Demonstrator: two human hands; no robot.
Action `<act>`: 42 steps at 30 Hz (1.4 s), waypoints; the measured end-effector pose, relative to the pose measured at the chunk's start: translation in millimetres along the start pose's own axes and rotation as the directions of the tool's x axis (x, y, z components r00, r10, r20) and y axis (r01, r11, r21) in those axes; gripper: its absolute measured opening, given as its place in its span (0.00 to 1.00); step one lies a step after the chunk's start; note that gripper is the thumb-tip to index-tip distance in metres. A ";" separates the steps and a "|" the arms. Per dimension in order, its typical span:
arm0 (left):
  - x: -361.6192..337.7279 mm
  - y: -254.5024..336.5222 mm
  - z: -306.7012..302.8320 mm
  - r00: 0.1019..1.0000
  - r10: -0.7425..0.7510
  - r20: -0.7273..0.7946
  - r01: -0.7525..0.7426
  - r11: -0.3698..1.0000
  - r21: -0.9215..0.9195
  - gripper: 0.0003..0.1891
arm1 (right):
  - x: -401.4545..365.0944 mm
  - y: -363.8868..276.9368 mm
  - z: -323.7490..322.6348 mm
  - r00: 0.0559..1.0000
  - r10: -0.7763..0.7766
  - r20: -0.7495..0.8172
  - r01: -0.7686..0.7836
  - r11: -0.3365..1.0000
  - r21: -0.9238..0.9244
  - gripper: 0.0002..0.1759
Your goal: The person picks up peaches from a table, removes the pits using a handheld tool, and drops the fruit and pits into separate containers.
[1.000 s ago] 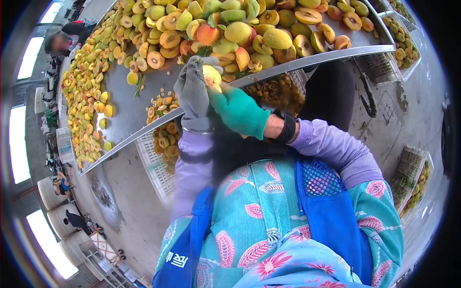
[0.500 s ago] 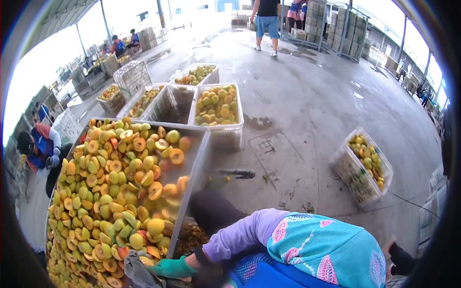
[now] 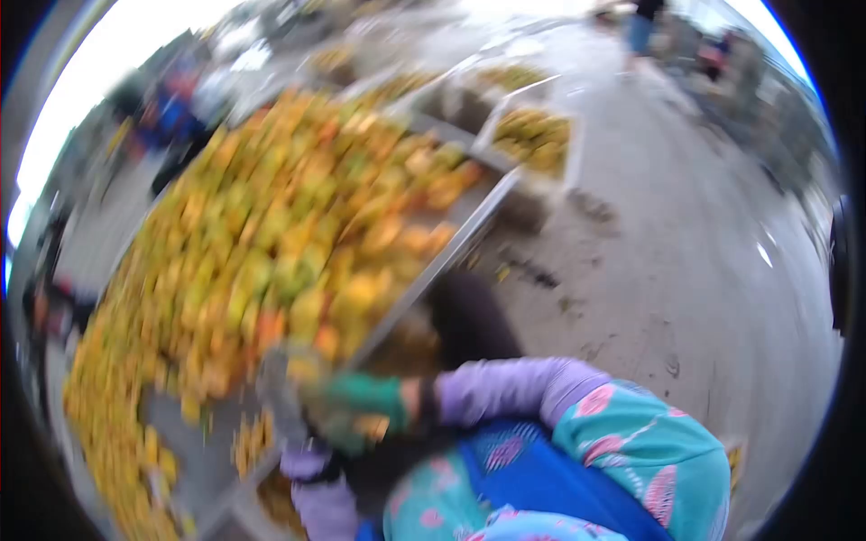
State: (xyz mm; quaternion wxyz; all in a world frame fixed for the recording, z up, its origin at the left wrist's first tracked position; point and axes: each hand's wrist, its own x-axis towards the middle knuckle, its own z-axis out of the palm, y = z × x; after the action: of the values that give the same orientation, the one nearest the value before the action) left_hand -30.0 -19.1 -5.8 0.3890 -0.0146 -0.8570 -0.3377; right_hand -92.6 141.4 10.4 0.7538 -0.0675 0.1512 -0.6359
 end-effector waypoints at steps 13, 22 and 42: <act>2.4 80.2 -18.1 0.428 -0.892 0.144 0.477 0.088 -0.874 0.18 | 5.5 8.0 3.8 0.837 0.249 0.487 -0.394 0.892 0.221 0.22; -3.8 36.0 -97.4 0.783 -0.607 -0.135 0.505 0.493 0.709 0.22 | -20.2 -7.0 -38.1 0.904 0.362 -0.227 -0.388 0.918 -0.083 0.23; -4.4 28.6 -24.9 0.969 -0.238 -0.069 0.245 0.884 0.398 0.15 | 35.6 -6.7 -20.2 0.775 -0.617 0.136 0.006 -0.207 -0.978 0.27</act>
State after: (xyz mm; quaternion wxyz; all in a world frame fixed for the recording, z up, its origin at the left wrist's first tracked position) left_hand -2.3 -10.7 19.1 0.3462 0.1759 -0.8997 -0.1994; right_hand -100.1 107.1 -11.7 0.2000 -0.4982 0.6945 -0.4790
